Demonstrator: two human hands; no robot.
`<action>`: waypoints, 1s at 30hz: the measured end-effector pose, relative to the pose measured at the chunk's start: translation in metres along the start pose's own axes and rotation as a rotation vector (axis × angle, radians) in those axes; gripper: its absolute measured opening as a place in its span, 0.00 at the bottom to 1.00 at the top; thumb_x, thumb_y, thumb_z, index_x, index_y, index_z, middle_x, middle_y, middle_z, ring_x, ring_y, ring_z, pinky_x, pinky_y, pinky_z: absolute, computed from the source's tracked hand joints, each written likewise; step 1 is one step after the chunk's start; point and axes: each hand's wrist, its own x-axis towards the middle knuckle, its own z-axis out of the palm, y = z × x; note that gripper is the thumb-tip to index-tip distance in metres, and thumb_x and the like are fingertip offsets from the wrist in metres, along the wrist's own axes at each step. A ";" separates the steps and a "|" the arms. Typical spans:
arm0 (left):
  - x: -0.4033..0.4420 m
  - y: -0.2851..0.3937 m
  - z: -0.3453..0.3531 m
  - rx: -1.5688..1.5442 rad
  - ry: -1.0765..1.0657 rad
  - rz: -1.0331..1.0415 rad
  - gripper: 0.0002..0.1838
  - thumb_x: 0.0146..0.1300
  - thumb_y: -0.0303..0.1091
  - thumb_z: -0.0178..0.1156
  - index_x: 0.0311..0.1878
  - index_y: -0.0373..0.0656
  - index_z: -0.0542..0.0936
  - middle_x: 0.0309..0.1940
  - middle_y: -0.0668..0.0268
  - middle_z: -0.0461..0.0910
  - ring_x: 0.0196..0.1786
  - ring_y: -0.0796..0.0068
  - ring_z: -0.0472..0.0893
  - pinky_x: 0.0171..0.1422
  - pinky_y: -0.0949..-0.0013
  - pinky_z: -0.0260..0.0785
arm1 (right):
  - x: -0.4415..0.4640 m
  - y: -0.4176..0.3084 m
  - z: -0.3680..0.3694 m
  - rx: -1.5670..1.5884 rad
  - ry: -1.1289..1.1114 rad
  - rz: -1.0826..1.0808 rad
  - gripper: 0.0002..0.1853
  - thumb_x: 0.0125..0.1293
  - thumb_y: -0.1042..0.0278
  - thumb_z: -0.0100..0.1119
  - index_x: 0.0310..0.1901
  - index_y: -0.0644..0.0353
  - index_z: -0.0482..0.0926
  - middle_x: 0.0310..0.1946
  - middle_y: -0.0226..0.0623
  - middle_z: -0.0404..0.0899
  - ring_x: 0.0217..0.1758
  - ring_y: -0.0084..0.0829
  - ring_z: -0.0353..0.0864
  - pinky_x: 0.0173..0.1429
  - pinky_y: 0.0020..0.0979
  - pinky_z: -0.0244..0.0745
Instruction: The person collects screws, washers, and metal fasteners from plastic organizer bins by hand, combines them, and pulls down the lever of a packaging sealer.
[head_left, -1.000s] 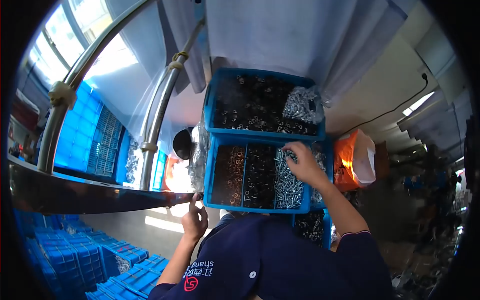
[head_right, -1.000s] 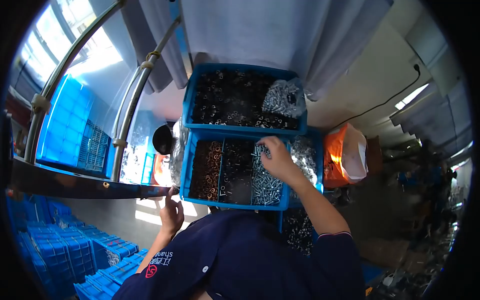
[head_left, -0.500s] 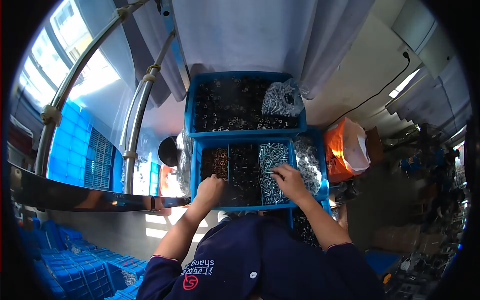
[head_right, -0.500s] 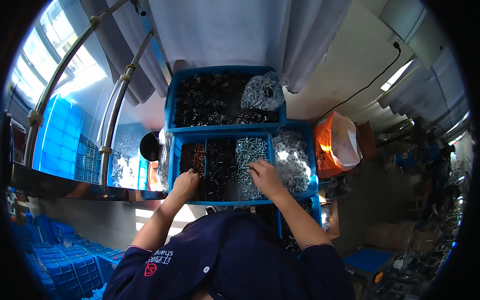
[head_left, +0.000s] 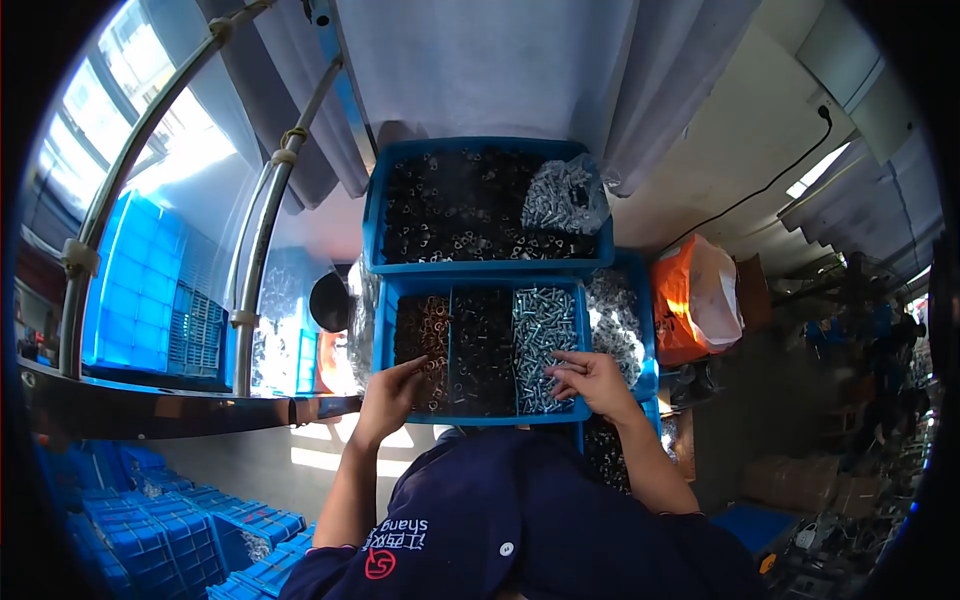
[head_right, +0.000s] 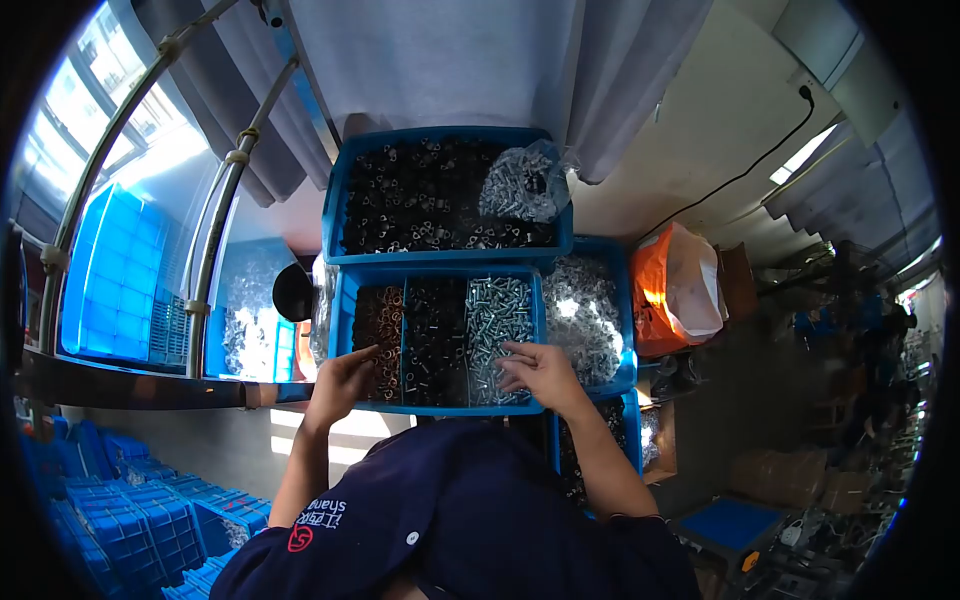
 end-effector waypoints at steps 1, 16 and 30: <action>-0.004 0.002 0.000 -0.233 -0.020 -0.057 0.11 0.66 0.26 0.55 0.48 0.34 0.80 0.29 0.61 0.81 0.34 0.72 0.83 0.40 0.69 0.75 | 0.001 -0.008 -0.004 -0.008 -0.035 0.030 0.19 0.70 0.72 0.54 0.58 0.74 0.72 0.42 0.41 0.83 0.32 0.26 0.82 0.37 0.26 0.80; 0.034 0.034 0.063 0.781 -0.013 0.065 0.19 0.65 0.49 0.58 0.37 0.39 0.72 0.29 0.51 0.81 0.34 0.46 0.81 0.37 0.49 0.72 | 0.231 -0.133 -0.105 -1.366 0.392 -0.292 0.15 0.62 0.61 0.59 0.40 0.67 0.82 0.38 0.48 0.83 0.40 0.48 0.83 0.46 0.46 0.77; -0.010 0.031 0.025 -0.121 0.167 -0.023 0.11 0.60 0.32 0.69 0.36 0.38 0.76 0.22 0.74 0.74 0.26 0.89 0.68 0.30 0.79 0.61 | 0.209 -0.114 -0.113 -0.351 0.323 -0.317 0.10 0.60 0.63 0.54 0.35 0.62 0.80 0.19 0.37 0.76 0.17 0.31 0.72 0.23 0.32 0.69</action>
